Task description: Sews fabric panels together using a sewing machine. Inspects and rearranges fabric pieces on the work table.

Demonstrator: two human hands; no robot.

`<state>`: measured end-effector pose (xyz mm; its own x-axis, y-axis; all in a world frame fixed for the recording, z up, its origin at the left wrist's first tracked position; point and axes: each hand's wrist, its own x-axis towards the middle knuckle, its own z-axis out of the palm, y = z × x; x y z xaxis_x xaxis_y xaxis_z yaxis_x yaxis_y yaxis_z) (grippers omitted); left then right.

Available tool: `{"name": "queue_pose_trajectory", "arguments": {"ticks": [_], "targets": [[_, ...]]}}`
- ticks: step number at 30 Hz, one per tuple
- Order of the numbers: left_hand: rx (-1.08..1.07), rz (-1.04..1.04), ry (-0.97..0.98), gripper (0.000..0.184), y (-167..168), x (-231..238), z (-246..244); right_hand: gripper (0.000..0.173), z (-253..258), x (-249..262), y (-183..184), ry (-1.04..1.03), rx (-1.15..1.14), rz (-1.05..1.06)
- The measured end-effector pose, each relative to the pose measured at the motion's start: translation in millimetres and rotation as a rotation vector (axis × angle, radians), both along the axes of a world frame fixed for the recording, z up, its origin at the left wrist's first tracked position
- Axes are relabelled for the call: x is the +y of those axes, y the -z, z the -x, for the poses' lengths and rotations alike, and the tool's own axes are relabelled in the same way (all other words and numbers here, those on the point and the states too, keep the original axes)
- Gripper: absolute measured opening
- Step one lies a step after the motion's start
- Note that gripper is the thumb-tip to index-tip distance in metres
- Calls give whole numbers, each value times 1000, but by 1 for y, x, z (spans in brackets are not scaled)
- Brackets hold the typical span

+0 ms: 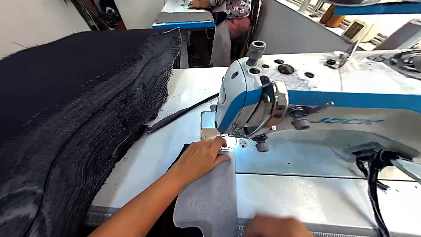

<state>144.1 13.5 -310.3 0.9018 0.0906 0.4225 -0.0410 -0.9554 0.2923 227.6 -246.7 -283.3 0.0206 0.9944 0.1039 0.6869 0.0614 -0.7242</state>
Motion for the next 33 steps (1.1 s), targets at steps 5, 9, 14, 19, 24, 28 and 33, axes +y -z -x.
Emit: {"name": "queue_pose_trajectory", "arguments": {"ticks": [5,9,14,19,24,28,33], "targets": [[-38,35,-5,35,-1,1,1,30,-55,73,38,283,-423,-454],[-42,47,-12,33,-1,-1,4,30,-56,77,46,247,-541,-498],[-62,30,-55,32,-4,-3,9,31,-51,75,40,219,-662,-471],[119,50,-458,40,-35,-13,52,32,-49,77,35,214,-707,-450],[329,455,-520,68,-41,-47,135,33,-47,78,35,202,-713,-437],[121,501,-441,49,-17,-53,147,37,-47,78,35,193,-718,-435],[42,576,-438,22,-8,-43,142,42,-46,75,36,222,-729,-435]]}}
